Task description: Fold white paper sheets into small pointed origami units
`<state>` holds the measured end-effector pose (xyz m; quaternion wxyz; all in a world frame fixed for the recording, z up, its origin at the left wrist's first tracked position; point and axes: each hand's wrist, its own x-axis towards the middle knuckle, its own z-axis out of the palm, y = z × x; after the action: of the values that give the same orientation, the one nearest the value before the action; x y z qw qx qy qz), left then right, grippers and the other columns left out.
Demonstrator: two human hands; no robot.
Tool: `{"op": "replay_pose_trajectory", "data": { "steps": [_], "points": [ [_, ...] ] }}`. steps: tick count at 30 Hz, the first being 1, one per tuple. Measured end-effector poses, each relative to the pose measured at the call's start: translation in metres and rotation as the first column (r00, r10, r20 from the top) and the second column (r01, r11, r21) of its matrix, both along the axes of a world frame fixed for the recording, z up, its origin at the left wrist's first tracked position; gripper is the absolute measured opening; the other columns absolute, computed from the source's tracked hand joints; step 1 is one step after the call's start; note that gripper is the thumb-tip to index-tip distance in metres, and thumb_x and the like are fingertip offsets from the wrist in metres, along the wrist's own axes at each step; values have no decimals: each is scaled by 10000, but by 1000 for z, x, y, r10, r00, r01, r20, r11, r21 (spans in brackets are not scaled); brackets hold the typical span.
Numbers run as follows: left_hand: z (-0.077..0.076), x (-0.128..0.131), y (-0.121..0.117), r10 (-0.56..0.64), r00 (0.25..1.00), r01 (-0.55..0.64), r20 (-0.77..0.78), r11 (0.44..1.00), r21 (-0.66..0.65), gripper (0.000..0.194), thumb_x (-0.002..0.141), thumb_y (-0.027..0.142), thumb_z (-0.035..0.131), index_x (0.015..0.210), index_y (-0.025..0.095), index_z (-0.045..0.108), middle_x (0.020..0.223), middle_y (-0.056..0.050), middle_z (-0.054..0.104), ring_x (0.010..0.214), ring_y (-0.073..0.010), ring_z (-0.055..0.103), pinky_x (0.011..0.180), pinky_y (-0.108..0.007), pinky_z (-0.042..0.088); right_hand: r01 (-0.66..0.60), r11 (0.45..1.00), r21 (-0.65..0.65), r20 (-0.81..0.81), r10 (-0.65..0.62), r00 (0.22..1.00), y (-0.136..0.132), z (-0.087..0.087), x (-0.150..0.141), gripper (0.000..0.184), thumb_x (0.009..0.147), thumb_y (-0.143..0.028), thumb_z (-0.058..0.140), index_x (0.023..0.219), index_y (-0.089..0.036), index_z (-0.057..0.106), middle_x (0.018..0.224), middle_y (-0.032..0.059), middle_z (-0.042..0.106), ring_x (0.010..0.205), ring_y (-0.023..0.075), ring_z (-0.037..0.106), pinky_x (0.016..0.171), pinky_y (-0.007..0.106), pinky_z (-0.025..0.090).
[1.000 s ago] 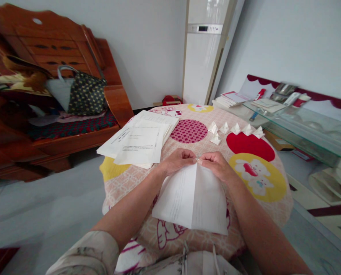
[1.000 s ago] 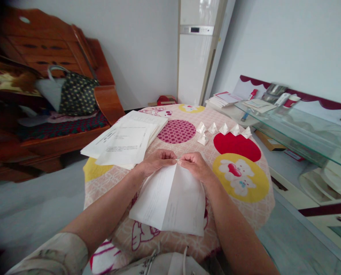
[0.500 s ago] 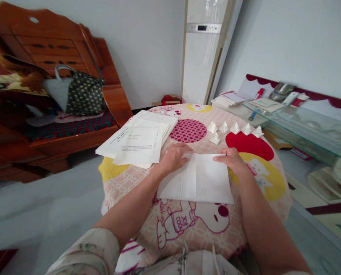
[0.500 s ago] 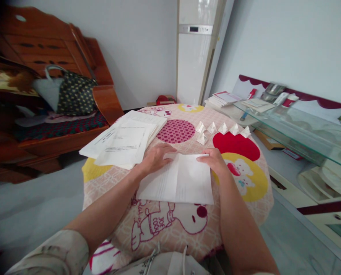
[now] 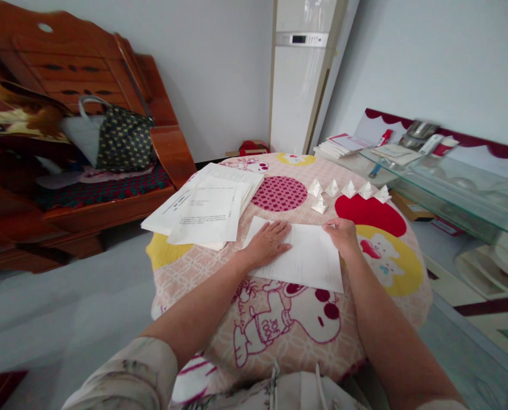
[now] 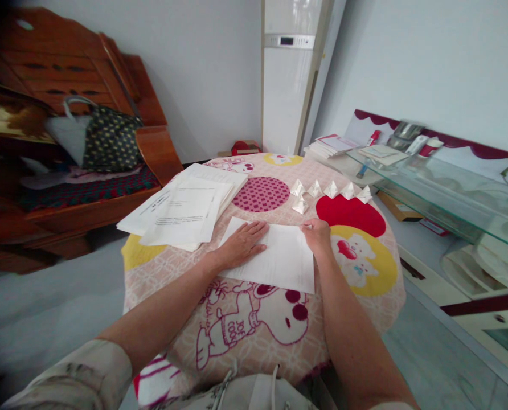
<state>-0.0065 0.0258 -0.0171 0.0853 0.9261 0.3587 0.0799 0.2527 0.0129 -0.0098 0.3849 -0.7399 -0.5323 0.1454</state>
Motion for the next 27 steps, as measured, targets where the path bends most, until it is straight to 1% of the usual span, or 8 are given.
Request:
{"op": "replay_pose_trajectory", "data": {
  "steps": [2,4,6,8,13,20,23,27],
  "points": [
    [-2,0,2,19,999,-18,-31,1000,15,598,1048,455,295,1555,139,324,1624,-139,324,1530,-262,247,1245,-459,189,24,999,-33,153,-19,988,-1,1,-5,211,745,-234,594,806,-117,759,684,68,675,680,204,586,665,306,415],
    [-4,1,1,32,998,-31,-52,999,25,603,1052,452,261,1563,135,309,1630,-130,311,1535,-248,235,1250,-450,176,33,996,-86,284,-7,959,-4,4,-10,237,810,-205,552,852,-114,767,804,116,730,769,222,626,703,304,421],
    [-4,2,0,38,997,-36,-61,999,35,607,1053,451,240,1566,134,302,1631,-125,308,1535,-239,236,1251,-444,171,52,987,-155,380,11,925,-8,8,-14,258,858,-194,525,894,-122,770,886,136,752,833,234,648,714,300,421],
    [-4,2,-1,42,997,-39,-64,998,41,606,1053,449,228,1567,136,303,1630,-122,312,1533,-233,244,1252,-437,168,69,975,-210,434,30,900,-10,12,-17,260,883,-185,517,923,-134,768,943,135,762,879,236,661,724,291,420],
    [-1,3,-2,51,995,-48,-82,998,35,605,1055,433,226,1571,124,296,1634,-123,301,1534,-223,243,1259,-425,155,87,960,-267,492,58,869,-13,16,-21,264,919,-189,503,982,-152,757,1007,120,766,941,231,673,731,276,417],
    [-3,4,-1,59,993,-57,-100,998,29,604,1058,434,216,1580,136,274,1644,-111,274,1539,-218,225,1261,-420,142,82,954,-289,571,103,815,-18,13,-23,280,948,-170,465,1014,-156,737,997,124,752,948,230,668,734,282,406],
    [-4,4,-1,57,993,-54,-99,998,34,604,1058,431,214,1580,134,275,1642,-111,280,1538,-218,227,1261,-421,138,81,954,-290,578,107,809,-19,13,-24,286,951,-169,456,1026,-155,732,991,126,750,942,233,668,729,284,404],
    [-5,3,0,54,995,-50,-80,998,49,603,1055,434,214,1578,141,281,1634,-115,303,1534,-215,241,1259,-421,153,73,958,-277,563,100,821,-19,12,-23,294,934,-153,453,1010,-157,737,970,126,753,936,237,669,731,288,409]
  ]
}}
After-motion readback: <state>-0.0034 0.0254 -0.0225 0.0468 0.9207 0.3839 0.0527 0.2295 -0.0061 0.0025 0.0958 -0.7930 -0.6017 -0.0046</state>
